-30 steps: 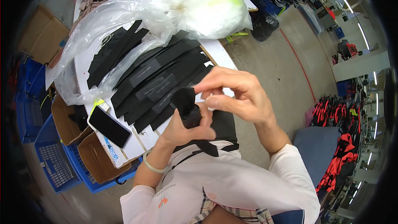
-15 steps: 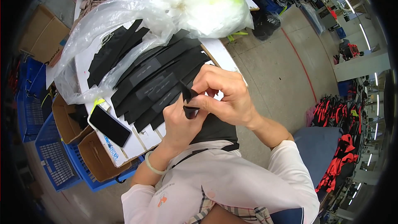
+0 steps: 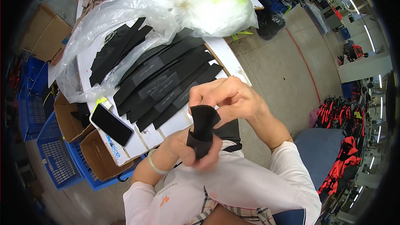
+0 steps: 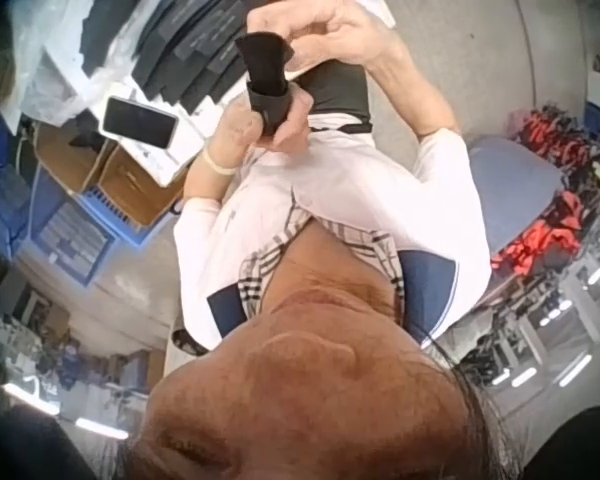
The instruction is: Using a wooden rod to turn black fabric tubes inside out and folding the ends as part of a manufacturing process.
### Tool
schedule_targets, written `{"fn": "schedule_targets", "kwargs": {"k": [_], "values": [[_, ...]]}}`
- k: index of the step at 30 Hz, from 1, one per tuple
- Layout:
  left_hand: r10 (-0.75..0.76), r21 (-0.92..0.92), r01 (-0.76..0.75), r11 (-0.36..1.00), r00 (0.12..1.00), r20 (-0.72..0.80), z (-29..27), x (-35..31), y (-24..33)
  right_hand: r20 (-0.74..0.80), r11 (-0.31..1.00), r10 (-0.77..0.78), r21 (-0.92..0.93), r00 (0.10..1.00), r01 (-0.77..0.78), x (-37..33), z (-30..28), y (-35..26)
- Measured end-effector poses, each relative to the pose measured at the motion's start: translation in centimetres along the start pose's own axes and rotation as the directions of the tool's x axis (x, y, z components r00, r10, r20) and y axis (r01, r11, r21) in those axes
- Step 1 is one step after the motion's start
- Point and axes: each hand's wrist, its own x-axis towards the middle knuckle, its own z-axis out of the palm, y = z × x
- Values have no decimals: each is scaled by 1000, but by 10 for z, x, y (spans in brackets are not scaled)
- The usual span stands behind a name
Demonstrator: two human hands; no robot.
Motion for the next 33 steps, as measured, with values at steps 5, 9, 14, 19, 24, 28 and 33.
{"fn": "schedule_targets", "kwargs": {"k": [5, 9, 14, 19, 24, 28, 33], "values": [[129, 677, 10, 736, 980, -154, -7, 6, 21, -123, 922, -11, -384, 992, -38, -7, 9, -22], [46, 610, 90, 788, 978, -204, -12, 5, 21, -396, 935, -65, -344, 916, -83, -5, 10, -20], [129, 479, 86, 873, 908, -398, -16, 9, 10, -582, 975, 221, 130, 783, -179, 20, -8, -5], [326, 602, 47, 797, 805, -495, -17, 16, 25, -366, 881, 380, -137, 849, -453, 19, -13, 6], [394, 603, 31, 797, 731, -557, -16, 15, 28, -523, 914, 223, -181, 823, -362, 25, -41, 29], [368, 607, 114, 787, 702, -609, -24, 4, 30, -556, 906, 277, -120, 783, -406, 34, -56, 48], [488, 594, -47, 803, 624, -611, -32, 14, 26, -476, 942, 334, 187, 814, -278, 39, -63, 54]]}}
